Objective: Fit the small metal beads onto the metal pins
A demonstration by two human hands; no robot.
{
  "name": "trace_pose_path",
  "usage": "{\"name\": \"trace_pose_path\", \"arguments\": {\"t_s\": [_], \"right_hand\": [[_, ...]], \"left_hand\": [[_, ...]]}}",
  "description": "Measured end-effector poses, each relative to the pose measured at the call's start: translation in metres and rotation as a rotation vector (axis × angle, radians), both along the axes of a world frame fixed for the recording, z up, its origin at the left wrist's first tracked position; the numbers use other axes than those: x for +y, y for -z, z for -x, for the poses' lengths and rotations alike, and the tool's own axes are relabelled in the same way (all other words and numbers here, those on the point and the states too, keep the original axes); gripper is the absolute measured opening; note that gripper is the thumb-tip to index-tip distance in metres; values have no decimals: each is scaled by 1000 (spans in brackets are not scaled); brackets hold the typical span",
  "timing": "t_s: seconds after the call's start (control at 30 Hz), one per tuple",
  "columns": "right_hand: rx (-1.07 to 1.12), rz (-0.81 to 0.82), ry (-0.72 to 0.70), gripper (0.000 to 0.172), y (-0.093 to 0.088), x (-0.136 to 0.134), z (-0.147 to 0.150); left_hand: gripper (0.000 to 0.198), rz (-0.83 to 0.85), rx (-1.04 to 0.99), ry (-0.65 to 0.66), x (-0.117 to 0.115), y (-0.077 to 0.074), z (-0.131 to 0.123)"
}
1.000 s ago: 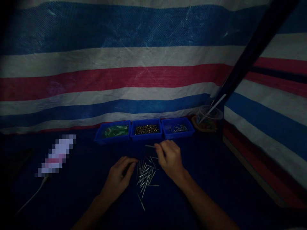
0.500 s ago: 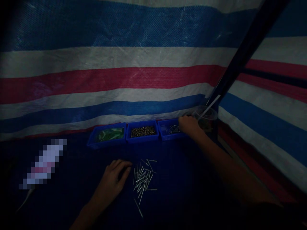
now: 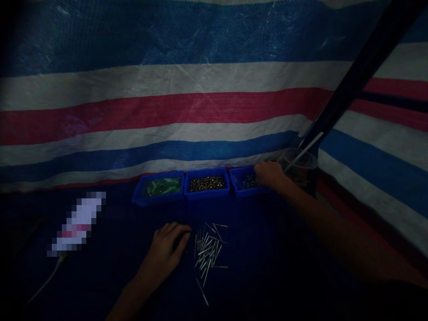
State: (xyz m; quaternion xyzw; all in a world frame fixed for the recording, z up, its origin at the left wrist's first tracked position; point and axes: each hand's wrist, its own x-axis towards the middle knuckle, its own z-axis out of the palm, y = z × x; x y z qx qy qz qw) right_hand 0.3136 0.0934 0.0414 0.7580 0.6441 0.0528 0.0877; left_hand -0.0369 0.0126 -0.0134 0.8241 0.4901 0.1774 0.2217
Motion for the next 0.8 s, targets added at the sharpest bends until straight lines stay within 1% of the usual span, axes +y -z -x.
{"name": "trace_pose_path", "arguments": {"t_s": [0.07, 0.13, 0.2, 0.27, 0.33, 0.4, 0.47, 0.5, 0.53, 0.57, 0.63, 0.67, 0.7, 0.73, 0.8], "right_hand": [[9, -21, 7, 27, -6, -3, -3], [73, -73, 20, 29, -9, -7, -6], [193, -155, 29, 27, -9, -11, -9], [363, -274, 15, 23, -7, -18, -8], [563, -481, -19, 19, -8, -26, -1], [724, -781, -44, 19, -14, -34, 12], [781, -1059, -66, 23, -24, -40, 32], [769, -1124, -92, 25, -30, -42, 42], [727, -1117, -139, 27, -34, -44, 54], [660, -1033, -203, 28, -36, -45, 65], [507, -751, -312, 34, -33, -50, 86], [453, -620, -338, 38, -27, -54, 96], [435, -531, -349, 41, -19, -59, 105], [447, -483, -353, 41, -9, -67, 114], [533, -423, -415, 34, 13, -85, 130]], "left_hand": [[22, 8, 1, 4, 0, 0, 0], [22, 7, 0, 11, 1, 0, 0], [22, 1, -5, 14, 2, 0, 0], [22, -3, -12, 16, 2, 1, 0], [22, -2, -15, 16, 2, 1, -1], [22, 0, -2, 20, 2, -1, 0], [20, 17, 22, 43, 2, -4, 4], [20, 37, 31, 70, 2, -7, 7], [20, 66, 37, 105, 1, -9, 10], [21, 101, 44, 140, 1, -11, 14], [23, 169, 69, 182, 0, -15, 22], [22, 196, 89, 186, -1, -16, 25], [19, 216, 110, 184, -1, -16, 27], [15, 228, 125, 182, -1, -17, 28], [12, 230, 129, 188, 0, -16, 27]]}}
